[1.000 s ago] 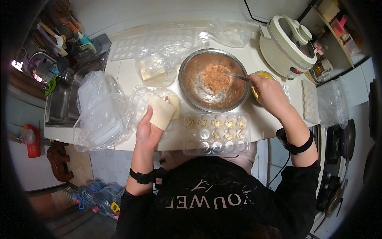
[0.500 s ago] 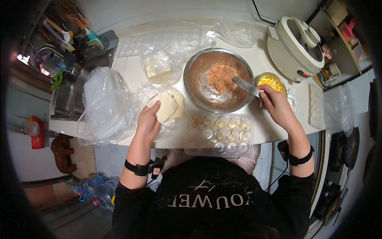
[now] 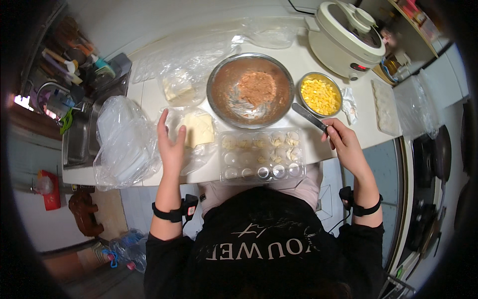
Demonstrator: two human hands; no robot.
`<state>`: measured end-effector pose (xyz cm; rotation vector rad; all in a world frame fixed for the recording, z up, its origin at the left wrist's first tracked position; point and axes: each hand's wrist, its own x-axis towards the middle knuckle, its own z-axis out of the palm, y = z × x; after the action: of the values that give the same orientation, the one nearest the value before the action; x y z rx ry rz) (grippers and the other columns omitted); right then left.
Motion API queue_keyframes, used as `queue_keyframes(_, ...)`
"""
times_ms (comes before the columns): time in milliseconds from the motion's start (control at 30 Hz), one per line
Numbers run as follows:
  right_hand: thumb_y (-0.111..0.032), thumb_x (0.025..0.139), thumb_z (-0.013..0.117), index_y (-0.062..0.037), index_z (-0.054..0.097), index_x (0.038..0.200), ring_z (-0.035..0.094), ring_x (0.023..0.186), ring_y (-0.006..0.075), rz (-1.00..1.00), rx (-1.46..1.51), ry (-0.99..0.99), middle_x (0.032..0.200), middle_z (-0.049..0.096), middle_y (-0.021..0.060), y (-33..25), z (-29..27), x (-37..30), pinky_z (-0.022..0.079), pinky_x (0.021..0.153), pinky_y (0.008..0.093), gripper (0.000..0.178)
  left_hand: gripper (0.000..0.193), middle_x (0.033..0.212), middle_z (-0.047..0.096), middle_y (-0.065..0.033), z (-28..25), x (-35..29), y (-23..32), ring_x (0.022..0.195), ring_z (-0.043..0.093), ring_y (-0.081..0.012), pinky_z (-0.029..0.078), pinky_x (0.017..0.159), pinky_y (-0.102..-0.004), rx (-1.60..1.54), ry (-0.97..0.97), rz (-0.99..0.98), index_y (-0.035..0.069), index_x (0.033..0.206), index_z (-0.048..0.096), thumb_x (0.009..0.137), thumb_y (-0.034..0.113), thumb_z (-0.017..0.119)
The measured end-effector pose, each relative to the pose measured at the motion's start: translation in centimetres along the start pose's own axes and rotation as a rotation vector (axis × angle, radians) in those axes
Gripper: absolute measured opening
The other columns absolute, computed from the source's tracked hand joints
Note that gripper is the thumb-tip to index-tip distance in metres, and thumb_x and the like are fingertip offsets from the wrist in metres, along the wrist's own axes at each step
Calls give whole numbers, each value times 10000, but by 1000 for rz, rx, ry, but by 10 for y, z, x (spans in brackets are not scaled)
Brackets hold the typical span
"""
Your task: The person assembles small food portions by placing a meat mixture and corn kernels onto square wrappers, folding them, and arranging them in a clear plastic tray. They use a spoon and a spatula to handle the fillings and a knife to assist with folding.
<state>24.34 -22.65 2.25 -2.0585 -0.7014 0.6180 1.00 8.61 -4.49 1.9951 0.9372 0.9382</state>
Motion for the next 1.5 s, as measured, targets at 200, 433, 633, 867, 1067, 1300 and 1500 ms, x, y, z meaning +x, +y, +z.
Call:
queue_keyframes(200, -74, 893, 528, -8, 582, 1042, 610, 807, 314, -166, -382, 475, 945, 612, 156, 45, -2, -13, 484, 721, 372, 172, 235, 972, 626, -70, -5, -23, -4, 834, 571, -159, 452, 718, -273, 46, -89, 33, 22, 1070, 601, 879, 154, 574)
queue_keyframes(433, -43, 863, 558, -22, 587, 1024, 605, 794, 317, -330, -526, 582, 920, 611, 148, 61, 1, 4, 485, 707, 373, 165, 220, 1011, 579, -119, 1, -50, -22, 875, 543, -248, 438, 774, -327, 210, 8, 177, 14, 1062, 578, 882, 135, 538)
queue_keyframes(633, -64, 900, 524, -6, 586, 1008, 619, 727, 285, -340, -384, 453, 826, 621, 149, 59, 9, 13, 487, 677, 345, 137, 232, 1070, 561, -159, 5, -57, -37, 1000, 508, -313, 391, 897, -380, 292, 89, 249, -13, 1066, 553, 879, 123, 530)
queue_keyframes(867, -88, 925, 483, -2, 592, 938, 546, 602, 209, -208, -84, 164, 673, 565, 88, 86, 14, -4, 440, 606, 308, 139, 246, 1086, 553, -165, 5, -58, -42, 1020, 498, -326, 375, 919, -387, 339, 94, 248, -16, 1076, 540, 866, 112, 527)
queue_keyframes(1067, -162, 919, 521, -25, 597, 936, 491, 535, 143, -121, 33, 33, 610, 544, 68, 97, 19, 8, 403, 534, 282, 158, 258, 1098, 551, -162, 7, -57, -43, 1030, 497, -321, 376, 912, -386, 383, 83, 279, -14, 1088, 534, 871, 125, 518)
queue_keyframes(1300, -192, 877, 596, -59, 557, 875, 512, 525, 177, -254, -1, -61, 637, 581, 93, 80, 42, 24, 398, 518, 295, 139, 241, 1101, 547, -171, 7, -58, -43, 1035, 493, -340, 373, 922, -403, 423, 86, 258, -13, 1070, 530, 858, 103, 523)
queue_keyframes(1500, -251, 832, 662, -78, 497, 912, 568, 580, 303, -369, -137, -13, 673, 601, 107, 68, 59, 37, 435, 537, 372, 253, 238, 1104, 542, -176, 7, -56, -39, 1043, 488, -353, 375, 926, -415, 504, 80, 317, -10, 1070, 531, 857, 97, 518)
